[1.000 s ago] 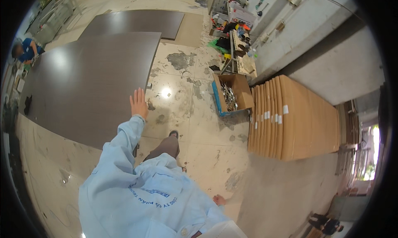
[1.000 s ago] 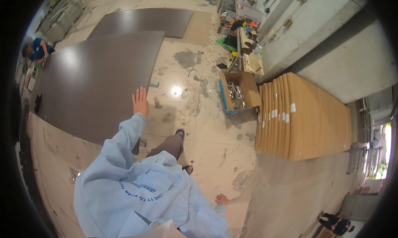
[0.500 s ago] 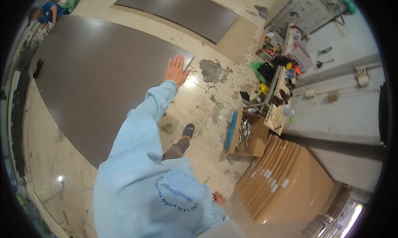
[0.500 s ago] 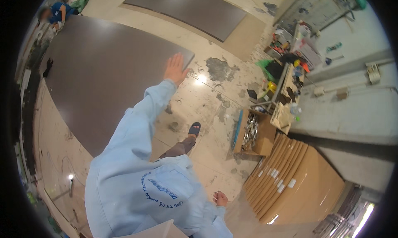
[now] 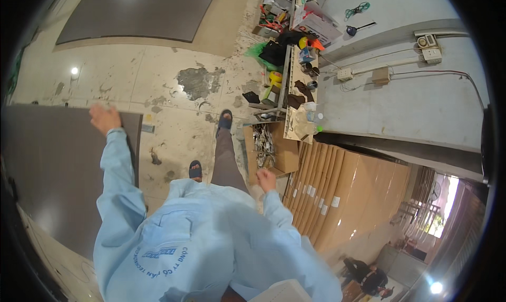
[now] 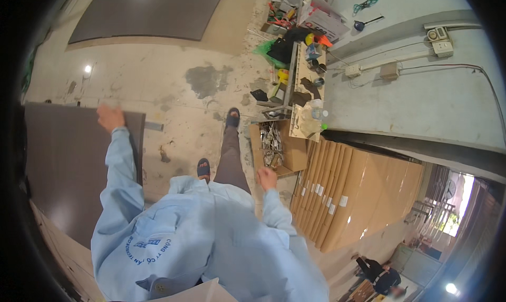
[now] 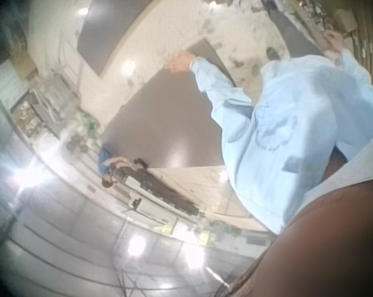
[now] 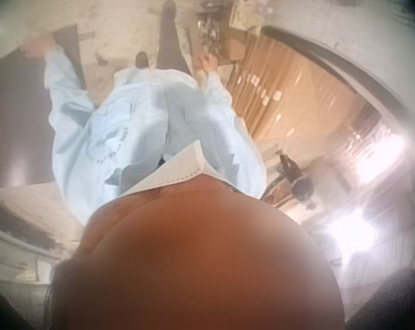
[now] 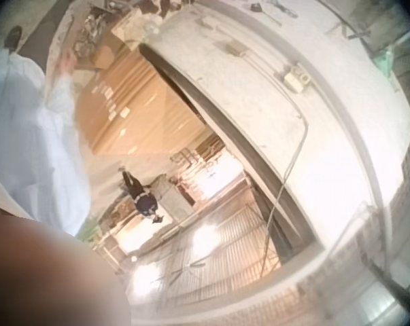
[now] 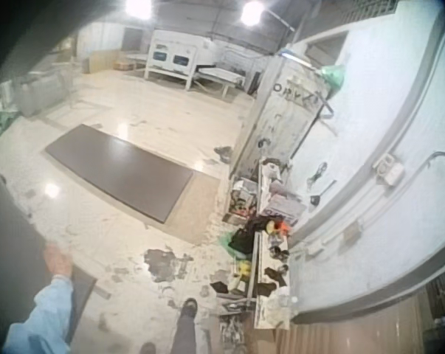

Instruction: The person wipes a large gray panel with a black cloth, then uses a small metal tool to scrape the surface while wiping with the other hand. The person later picks up a small can and applies its contents to the cloth before continuing to wipe the panel.

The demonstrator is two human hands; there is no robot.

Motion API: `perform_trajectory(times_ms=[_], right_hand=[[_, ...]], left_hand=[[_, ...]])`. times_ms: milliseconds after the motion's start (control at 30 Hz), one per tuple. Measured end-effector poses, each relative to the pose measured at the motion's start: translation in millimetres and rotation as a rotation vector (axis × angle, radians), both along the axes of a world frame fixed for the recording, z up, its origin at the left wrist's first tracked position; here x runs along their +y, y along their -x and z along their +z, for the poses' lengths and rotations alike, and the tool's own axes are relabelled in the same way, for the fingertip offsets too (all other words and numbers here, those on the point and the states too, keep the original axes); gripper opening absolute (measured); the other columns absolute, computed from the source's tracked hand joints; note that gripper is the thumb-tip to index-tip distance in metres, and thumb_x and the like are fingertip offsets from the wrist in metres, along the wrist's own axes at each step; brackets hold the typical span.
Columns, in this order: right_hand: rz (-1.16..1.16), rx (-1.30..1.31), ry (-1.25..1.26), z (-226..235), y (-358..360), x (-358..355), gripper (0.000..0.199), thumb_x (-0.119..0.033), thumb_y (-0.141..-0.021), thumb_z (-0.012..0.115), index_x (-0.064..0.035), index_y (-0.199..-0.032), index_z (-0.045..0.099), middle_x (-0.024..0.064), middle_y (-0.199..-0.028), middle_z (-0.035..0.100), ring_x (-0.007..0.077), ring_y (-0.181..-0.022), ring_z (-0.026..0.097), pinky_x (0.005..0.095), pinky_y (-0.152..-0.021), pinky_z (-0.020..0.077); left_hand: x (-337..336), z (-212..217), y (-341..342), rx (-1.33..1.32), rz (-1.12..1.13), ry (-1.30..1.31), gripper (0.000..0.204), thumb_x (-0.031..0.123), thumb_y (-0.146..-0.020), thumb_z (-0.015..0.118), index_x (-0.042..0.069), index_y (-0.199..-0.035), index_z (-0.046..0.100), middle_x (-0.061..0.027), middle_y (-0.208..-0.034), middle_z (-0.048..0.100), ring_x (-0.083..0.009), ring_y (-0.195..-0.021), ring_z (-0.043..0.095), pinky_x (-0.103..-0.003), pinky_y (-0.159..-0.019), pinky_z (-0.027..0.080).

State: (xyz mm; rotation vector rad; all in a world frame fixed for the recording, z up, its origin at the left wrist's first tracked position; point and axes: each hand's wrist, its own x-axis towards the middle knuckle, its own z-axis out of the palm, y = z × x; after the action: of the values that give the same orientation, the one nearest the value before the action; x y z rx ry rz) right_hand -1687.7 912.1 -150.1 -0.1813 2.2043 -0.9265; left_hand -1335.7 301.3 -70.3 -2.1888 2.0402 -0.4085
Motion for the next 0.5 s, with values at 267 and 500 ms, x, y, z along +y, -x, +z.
perform_trajectory(times_ms=[267,500], right_hand=[[0.143,0.111,-0.044,-71,259,-232,0.03,-0.03,-0.094,0.067,-0.0037,-0.104,0.076,0.0139,-0.086,0.077,0.0288,-0.085,0.074,0.042,-0.075,0.0565],[-0.138,0.473,-0.333,-105,428,-284,0.037,-0.04,-0.093,0.064,-0.005,-0.091,0.077,0.0194,-0.095,0.076,0.04,-0.092,0.071,0.05,-0.084,0.0546]], left_hand=[[-25,-35,-61,0.071,0.383,0.198,0.048,0.043,-0.106,0.044,0.014,-0.141,0.057,-0.0091,-0.15,0.053,-0.0318,-0.14,0.048,-0.05,-0.107,0.047],[-13,-16,-87,0.406,0.481,0.25,0.061,0.043,-0.107,0.048,0.002,-0.151,0.048,-0.0217,-0.151,0.053,-0.0366,-0.138,0.052,-0.04,-0.116,0.042]])
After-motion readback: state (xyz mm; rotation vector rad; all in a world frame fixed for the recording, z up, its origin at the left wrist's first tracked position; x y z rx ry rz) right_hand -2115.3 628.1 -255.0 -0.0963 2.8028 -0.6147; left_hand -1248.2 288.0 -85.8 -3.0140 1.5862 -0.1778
